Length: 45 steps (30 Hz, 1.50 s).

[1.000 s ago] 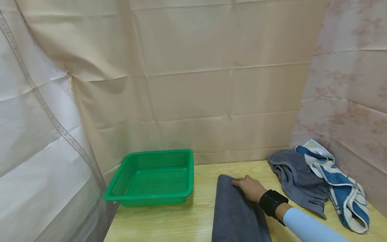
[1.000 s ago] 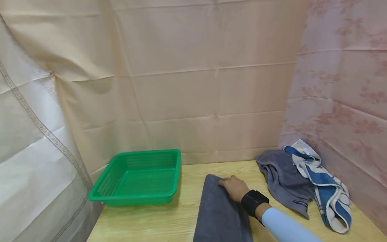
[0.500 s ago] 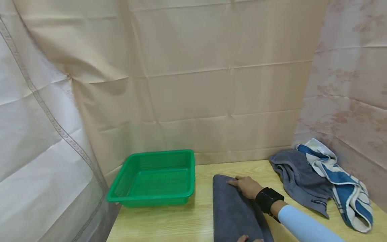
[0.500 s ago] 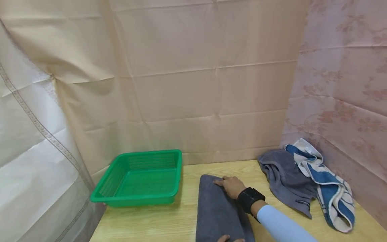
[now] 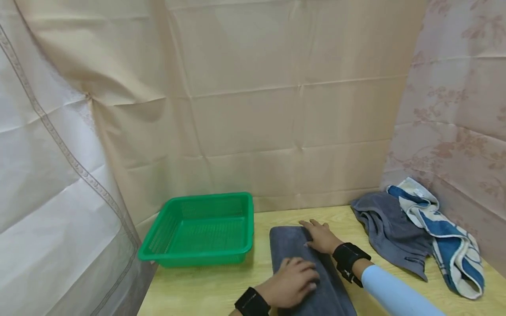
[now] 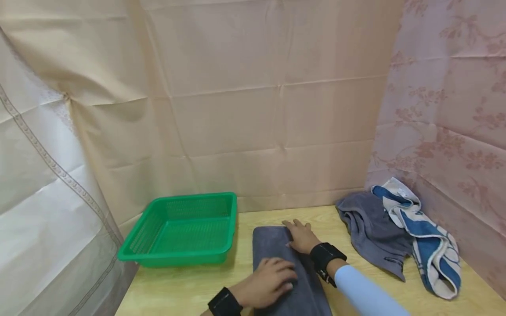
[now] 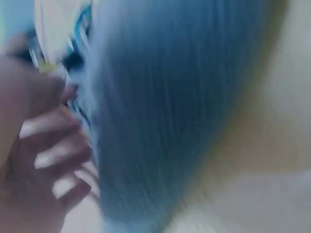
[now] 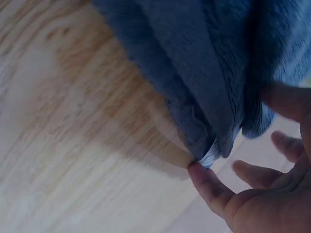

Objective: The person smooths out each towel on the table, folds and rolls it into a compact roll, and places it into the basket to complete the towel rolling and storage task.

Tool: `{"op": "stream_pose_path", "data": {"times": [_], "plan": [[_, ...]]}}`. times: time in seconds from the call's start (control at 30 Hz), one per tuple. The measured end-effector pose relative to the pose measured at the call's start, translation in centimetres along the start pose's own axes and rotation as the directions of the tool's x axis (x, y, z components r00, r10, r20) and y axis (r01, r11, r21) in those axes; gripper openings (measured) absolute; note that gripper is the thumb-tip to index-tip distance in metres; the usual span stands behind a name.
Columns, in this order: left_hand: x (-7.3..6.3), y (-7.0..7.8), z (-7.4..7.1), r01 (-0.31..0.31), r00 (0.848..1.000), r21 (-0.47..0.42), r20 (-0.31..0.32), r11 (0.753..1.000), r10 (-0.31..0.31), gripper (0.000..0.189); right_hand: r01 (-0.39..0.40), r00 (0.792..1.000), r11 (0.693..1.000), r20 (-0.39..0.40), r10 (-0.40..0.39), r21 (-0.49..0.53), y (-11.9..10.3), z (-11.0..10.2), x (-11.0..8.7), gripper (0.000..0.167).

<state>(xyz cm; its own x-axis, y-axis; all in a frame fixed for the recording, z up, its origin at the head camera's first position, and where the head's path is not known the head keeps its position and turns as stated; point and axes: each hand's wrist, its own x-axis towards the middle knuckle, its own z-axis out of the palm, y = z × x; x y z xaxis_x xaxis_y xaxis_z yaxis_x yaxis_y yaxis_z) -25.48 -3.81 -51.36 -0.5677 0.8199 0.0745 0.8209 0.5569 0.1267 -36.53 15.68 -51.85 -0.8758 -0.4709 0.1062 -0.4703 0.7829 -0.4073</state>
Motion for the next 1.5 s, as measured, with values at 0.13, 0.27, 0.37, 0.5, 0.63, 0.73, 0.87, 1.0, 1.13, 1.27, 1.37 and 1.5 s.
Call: {"op": "stream_pose_path", "data": {"times": [0.13,0.27,0.37,0.5,0.63,0.73,0.87,1.0,1.13,1.27,1.37,1.5], "plan": [[1.1,-3.3,-0.1,0.299,0.934,-0.040,-0.194,0.953,-0.301,0.025,-0.125,0.992,0.990,0.017,0.124,0.058,0.7,-1.2,0.2,0.086],[2.2,-4.9,0.3,0.427,0.859,-0.206,-0.212,0.881,-0.466,0.029,-0.189,0.979,0.978,0.092,0.181,0.089,1.1,-1.4,-0.2,0.085],[2.8,-5.5,0.5,0.452,0.817,-0.324,-0.224,0.831,-0.531,0.042,-0.214,0.970,0.970,0.142,0.198,0.115,1.0,-1.3,-0.9,0.080],[3.2,-5.9,0.8,0.476,0.768,-0.417,-0.232,0.775,-0.596,0.052,-0.219,0.967,0.964,0.168,0.193,0.150,0.1,-1.5,-1.7,0.079],[2.8,-6.2,0.6,0.536,0.739,-0.395,-0.207,0.746,-0.641,0.044,-0.200,0.970,0.965,0.174,0.170,0.171,-0.6,-1.4,-1.5,0.076],[2.6,-6.4,0.1,0.564,0.728,-0.363,-0.205,0.742,-0.654,0.042,-0.213,0.966,0.959,0.188,0.178,0.186,-0.5,-1.4,-1.4,0.072],[2.6,-6.8,-0.3,0.565,0.710,-0.428,-0.183,0.705,-0.680,0.064,-0.254,0.957,0.936,0.202,0.207,0.244,0.3,-1.4,-1.4,0.068],[2.5,-7.2,-0.2,0.558,0.682,-0.534,-0.142,0.635,-0.718,0.088,-0.266,0.959,0.890,0.194,0.206,0.371,1.0,-1.2,-1.5,0.043],[2.4,-7.5,0.5,0.545,0.671,-0.575,-0.137,0.610,-0.729,0.087,-0.228,0.970,0.853,0.190,0.155,0.469,1.5,-0.8,-1.5,0.024],[2.2,-7.9,0.7,0.490,0.681,-0.593,-0.199,0.639,-0.705,0.060,-0.135,0.986,0.852,0.155,0.064,0.507,1.7,-0.8,-1.4,0.027],[2.0,-8.1,0.6,0.432,0.688,-0.607,-0.257,0.667,-0.679,0.031,-0.054,0.992,0.862,0.127,-0.012,0.505,2.0,-0.8,-1.2,0.029],[1.6,-8.2,0.6,0.383,0.702,-0.621,-0.286,0.684,-0.652,0.029,0.018,0.992,0.885,0.099,-0.072,0.466,2.3,-0.7,-1.2,0.031]]}}
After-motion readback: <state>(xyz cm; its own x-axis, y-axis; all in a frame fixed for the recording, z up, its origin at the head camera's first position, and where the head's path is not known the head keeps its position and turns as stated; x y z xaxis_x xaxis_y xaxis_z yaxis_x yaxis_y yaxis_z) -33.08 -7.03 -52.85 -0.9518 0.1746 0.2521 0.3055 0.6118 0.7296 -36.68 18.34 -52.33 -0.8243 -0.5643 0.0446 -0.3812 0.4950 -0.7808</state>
